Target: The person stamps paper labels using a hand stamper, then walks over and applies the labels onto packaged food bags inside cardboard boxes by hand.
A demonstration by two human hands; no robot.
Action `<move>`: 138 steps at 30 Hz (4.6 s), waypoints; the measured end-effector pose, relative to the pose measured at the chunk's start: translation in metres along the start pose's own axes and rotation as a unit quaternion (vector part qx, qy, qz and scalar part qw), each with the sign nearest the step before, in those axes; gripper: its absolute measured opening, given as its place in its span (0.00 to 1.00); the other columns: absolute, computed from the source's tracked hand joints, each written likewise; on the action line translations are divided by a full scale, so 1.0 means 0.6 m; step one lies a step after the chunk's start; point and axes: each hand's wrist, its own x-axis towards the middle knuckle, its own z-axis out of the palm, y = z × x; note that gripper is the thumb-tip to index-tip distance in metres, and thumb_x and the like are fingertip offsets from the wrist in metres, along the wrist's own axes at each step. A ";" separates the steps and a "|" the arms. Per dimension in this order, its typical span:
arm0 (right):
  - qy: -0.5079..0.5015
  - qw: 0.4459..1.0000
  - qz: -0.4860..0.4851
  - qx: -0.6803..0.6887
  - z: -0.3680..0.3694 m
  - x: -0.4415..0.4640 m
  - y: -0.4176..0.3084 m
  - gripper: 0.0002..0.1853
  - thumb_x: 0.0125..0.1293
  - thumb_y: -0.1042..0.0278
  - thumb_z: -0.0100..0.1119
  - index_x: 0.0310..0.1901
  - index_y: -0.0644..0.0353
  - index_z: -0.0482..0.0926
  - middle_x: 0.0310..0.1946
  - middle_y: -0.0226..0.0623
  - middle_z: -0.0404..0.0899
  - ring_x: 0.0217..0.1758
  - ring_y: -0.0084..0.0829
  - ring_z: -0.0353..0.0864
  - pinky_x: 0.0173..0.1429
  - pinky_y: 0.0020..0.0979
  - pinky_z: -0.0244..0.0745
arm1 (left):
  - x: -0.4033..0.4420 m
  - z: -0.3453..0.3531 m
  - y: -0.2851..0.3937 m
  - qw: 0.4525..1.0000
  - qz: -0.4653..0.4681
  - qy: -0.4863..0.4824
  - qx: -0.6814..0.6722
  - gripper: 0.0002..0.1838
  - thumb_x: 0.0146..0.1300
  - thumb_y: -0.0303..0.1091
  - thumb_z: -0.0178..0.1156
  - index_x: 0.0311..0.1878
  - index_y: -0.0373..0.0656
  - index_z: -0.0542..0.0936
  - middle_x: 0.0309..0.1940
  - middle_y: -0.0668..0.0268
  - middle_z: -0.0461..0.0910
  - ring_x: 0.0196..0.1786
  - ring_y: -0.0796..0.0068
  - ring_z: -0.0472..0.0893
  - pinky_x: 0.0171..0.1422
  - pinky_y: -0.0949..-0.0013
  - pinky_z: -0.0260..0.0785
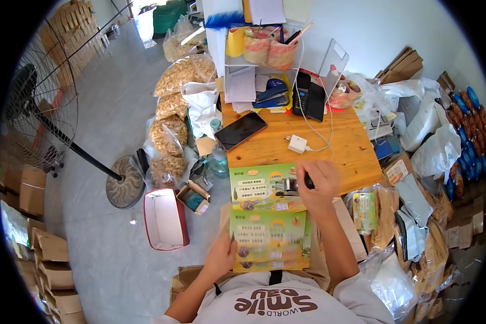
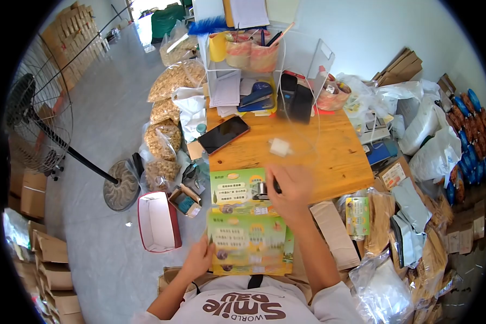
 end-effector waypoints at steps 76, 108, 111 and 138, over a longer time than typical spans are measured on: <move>0.070 0.995 0.072 0.001 0.007 0.036 0.041 0.03 0.53 0.77 0.63 0.28 0.60 0.79 0.21 0.36 0.74 0.25 0.38 0.73 0.32 0.36 0.66 | 0.152 0.000 -0.013 0.992 -0.048 0.103 -0.057 0.18 0.52 0.41 0.69 0.25 0.35 0.74 0.14 0.62 0.73 0.17 0.72 0.70 0.23 0.66 0.61; -0.066 0.993 -0.088 0.038 0.134 -0.002 0.015 0.06 0.50 0.77 0.65 0.26 0.60 0.76 0.19 0.33 0.70 0.24 0.36 0.71 0.32 0.35 0.64 | 0.160 -0.018 0.043 0.988 0.019 0.124 0.090 0.18 0.53 0.41 0.68 0.27 0.36 0.73 0.17 0.62 0.76 0.20 0.70 0.75 0.25 0.70 0.65; -0.066 0.995 -0.052 0.046 0.155 -0.025 0.023 0.06 0.50 0.77 0.66 0.26 0.61 0.76 0.19 0.34 0.69 0.25 0.37 0.71 0.32 0.35 0.63 | 0.166 -0.008 0.042 0.988 0.000 0.136 0.067 0.21 0.50 0.43 0.71 0.26 0.37 0.70 0.16 0.64 0.73 0.18 0.72 0.72 0.24 0.70 0.64; 0.071 0.976 0.083 -0.187 -0.082 -0.023 0.218 0.03 0.54 0.75 0.63 0.26 0.60 0.78 0.20 0.37 0.72 0.25 0.39 0.72 0.33 0.36 0.64 | 0.149 -0.009 -0.013 0.985 -0.015 0.150 -0.085 0.09 0.57 0.25 0.60 0.24 0.30 0.75 0.11 0.62 0.67 0.16 0.80 0.64 0.21 0.68 0.54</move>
